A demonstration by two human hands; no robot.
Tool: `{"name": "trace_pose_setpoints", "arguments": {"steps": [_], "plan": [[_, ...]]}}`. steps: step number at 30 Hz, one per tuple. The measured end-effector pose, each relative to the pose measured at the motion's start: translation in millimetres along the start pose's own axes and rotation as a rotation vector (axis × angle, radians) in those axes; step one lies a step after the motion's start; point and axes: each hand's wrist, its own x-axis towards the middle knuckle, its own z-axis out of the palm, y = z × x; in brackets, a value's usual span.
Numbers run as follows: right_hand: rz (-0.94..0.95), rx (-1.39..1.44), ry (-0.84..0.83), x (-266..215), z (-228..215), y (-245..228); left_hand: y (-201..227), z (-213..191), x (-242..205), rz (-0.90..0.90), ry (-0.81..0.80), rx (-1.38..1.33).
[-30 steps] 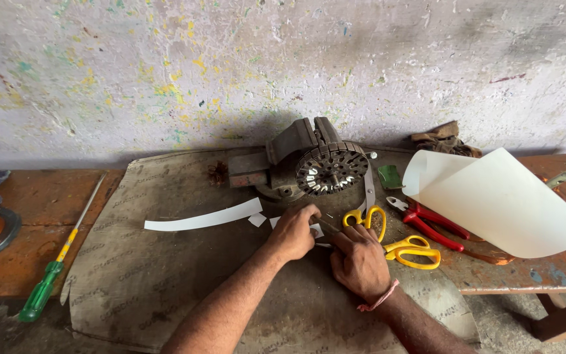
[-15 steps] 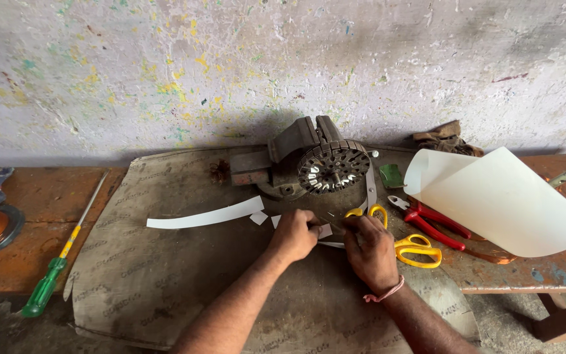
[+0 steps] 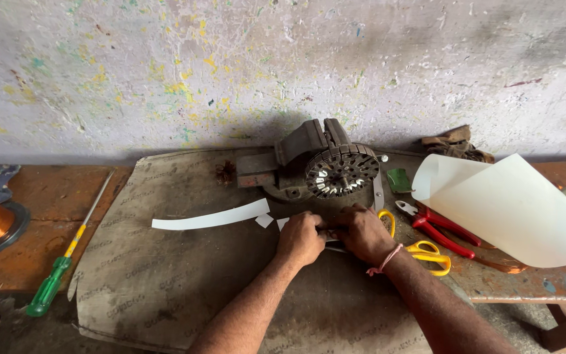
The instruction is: The person cuts small rectangular pieces from a white insulating sheet using yellow scissors and inserts them into the slots of a motor stator held in a bench vise. The process involves repeated cutting and precise placement of the insulation material into the stator's winding slots.
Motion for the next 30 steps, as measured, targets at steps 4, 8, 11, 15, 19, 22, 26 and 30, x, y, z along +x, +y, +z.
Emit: {"name": "trace_pose_setpoints", "arguments": {"steps": [4,8,11,15,19,22,26,30], "plan": [[0.000,0.005,-0.007,0.6,1.3,3.3,5.5,-6.8,-2.3,0.000,-0.012,-0.006],[-0.027,0.020,0.014,-2.1,2.0,3.7,7.6,-9.3,-1.6,-0.015,-0.031,-0.023],[0.014,0.013,0.004,-4.2,3.9,5.1,4.8,-6.3,-1.4,-0.019,-0.035,-0.023],[0.028,-0.014,-0.005,-4.2,5.9,6.9,2.7,0.5,-2.5,0.061,0.025,0.029],[0.036,-0.050,0.000,-5.6,4.9,3.9,1.5,3.4,-2.7,0.112,-0.008,0.060],[0.056,-0.061,-0.015,-5.6,2.5,0.8,2.4,1.7,-2.0,0.135,-0.003,0.065],[0.054,-0.044,-0.004,-4.3,2.0,-0.7,3.3,-2.3,-0.6,0.145,-0.017,0.063],[0.048,-0.047,-0.030,-4.0,0.9,-1.4,2.6,-3.7,-0.8,0.193,0.004,0.066]]}}
